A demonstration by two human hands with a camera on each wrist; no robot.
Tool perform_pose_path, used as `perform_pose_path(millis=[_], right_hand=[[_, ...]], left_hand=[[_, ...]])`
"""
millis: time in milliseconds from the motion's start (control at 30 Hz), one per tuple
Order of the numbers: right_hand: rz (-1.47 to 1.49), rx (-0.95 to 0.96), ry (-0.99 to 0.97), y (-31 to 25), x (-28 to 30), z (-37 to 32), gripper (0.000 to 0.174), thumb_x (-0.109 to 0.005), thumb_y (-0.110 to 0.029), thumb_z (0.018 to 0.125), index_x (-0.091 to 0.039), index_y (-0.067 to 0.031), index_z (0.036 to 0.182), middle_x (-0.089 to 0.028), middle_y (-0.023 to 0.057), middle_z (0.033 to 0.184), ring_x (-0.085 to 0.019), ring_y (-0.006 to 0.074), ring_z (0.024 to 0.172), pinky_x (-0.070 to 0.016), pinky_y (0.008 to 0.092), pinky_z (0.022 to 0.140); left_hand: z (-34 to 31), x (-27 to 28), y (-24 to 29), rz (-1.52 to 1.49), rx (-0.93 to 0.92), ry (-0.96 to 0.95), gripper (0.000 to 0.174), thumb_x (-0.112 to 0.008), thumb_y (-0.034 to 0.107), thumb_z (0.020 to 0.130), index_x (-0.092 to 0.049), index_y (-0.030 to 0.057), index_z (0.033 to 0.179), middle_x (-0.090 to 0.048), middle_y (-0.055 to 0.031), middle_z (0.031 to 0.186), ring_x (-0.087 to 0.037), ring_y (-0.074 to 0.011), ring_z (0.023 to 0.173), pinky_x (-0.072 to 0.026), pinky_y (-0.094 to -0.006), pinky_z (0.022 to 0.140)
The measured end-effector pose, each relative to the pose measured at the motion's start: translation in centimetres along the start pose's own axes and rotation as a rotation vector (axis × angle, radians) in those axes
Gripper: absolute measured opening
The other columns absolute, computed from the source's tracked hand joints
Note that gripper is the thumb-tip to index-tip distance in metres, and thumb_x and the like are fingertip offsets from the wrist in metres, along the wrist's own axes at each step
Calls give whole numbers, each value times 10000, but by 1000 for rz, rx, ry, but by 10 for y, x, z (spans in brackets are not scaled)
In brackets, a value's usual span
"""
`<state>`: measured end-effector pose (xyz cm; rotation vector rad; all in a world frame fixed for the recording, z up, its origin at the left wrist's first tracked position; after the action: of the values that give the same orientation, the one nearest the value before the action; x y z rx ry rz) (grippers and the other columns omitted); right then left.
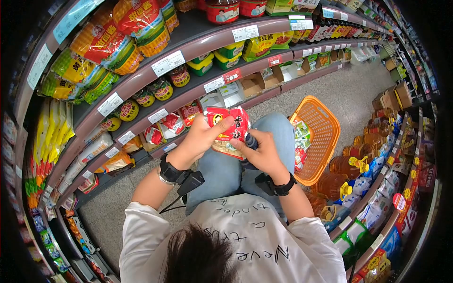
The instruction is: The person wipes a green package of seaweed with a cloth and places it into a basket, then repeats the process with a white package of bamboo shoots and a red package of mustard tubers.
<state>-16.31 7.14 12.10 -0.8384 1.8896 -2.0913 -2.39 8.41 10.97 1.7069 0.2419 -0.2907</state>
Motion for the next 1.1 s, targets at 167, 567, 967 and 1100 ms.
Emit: perform_pose_path(millis=[167,567,967,1100], right_hand=[[-127,121,47,7,2,1,248,-798,-182,760,-681,4,876,-634,64,636,-592,109,576,-468,286,556],[7,121,140,3,23,5,268,-801,-199,755,-671,7,866,-656,51,720,-561,72,649,-468,258,605],[-28,357,335,-13,34,0,153,-764,-54,762,-678,7,873,-653,95,813,-624,188,759,-482,290,691],[-87,406,405,-23,45,-3,147,-761,-9,741,-675,8,858,-651,97,813,-621,197,754,-479,292,686]], left_hand=[[0,0,3,2,-10,20,204,-678,179,897,-645,11,1009,-685,-44,927,-640,-87,832,-517,-255,741],[0,-9,5,220,-61,-67,217,-770,97,800,-658,8,964,-676,-15,879,-617,-64,803,-506,-235,707],[0,-14,-3,83,2,-85,214,-712,153,866,-662,-4,1002,-690,-42,898,-637,-81,811,-519,-250,712],[-1,-12,-13,-15,13,-41,300,-642,271,925,-645,-6,1040,-694,-58,923,-647,-89,818,-527,-251,723]])
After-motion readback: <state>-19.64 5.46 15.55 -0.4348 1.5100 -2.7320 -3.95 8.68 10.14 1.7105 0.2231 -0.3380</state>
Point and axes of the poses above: each hand's wrist, its own z-axis towards the middle knuckle, its own x-axis out of the back of the hand, y = z × x, the point moved 8 cm from there along z, towards the middle knuckle
